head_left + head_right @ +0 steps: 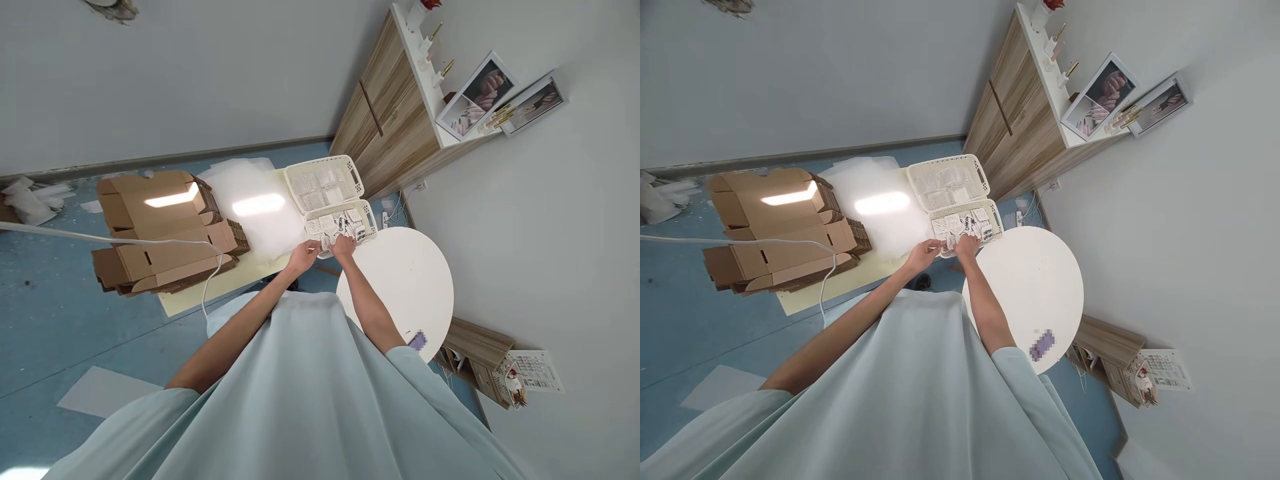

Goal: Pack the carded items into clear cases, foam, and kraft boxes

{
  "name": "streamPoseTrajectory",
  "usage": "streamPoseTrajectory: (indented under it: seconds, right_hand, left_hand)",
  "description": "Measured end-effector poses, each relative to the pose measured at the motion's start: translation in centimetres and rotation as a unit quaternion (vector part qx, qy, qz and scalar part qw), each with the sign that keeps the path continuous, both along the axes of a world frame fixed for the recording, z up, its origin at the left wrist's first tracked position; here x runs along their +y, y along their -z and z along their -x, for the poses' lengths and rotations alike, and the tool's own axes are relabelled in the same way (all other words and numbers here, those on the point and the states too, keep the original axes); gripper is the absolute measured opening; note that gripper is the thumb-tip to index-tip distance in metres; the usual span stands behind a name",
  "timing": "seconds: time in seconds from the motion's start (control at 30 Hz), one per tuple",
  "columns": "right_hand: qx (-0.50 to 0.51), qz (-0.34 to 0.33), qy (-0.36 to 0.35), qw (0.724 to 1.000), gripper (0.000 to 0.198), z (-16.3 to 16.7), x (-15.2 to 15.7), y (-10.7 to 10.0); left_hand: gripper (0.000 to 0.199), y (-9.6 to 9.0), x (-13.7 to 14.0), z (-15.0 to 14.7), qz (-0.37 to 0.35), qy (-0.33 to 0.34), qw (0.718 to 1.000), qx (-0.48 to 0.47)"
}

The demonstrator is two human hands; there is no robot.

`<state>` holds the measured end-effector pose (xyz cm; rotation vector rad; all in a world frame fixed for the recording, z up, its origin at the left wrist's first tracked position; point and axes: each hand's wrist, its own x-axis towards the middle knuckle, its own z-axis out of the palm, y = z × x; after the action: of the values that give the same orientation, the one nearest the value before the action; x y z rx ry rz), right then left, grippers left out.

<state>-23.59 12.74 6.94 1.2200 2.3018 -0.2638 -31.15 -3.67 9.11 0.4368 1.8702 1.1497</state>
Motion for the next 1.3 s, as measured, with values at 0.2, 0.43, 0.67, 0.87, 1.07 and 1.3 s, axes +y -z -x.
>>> streamPoseTrajectory:
  seconds: [0.2,0.43,0.67,0.87,1.07,1.3]
  right_hand:
    - [-0.027,-0.020,-0.011,0.999,0.037,0.1,-0.7,0.9]
    - [-0.049,-0.024,-0.009,0.998,0.027,0.2,-0.6,1.2]
    - [-0.056,-0.027,0.010,0.998,0.022,0.0,-0.6,0.8]
    - [0.002,-0.103,0.024,0.994,0.028,-0.9,-0.8,-2.3]
    - [0.122,-0.071,0.207,0.968,0.025,-5.1,-0.9,-8.1]
    - [0.363,0.099,0.337,0.863,0.020,-15.4,-4.2,-13.3]
  left_hand:
    - [0.029,0.5,-0.4,1.1,-0.001,0.004,1.000,-0.022]
    - [0.030,1.0,-1.2,1.2,-0.004,0.000,0.999,-0.038]
    - [0.034,0.4,-1.5,1.1,0.004,0.020,0.999,-0.039]
    - [0.034,-0.2,-1.5,1.0,-0.005,0.061,0.998,-0.030]
    - [0.035,-0.2,-0.7,-0.7,-0.027,0.130,0.990,-0.051]
    - [0.047,-1.2,1.0,-5.5,-0.066,0.228,0.962,-0.138]
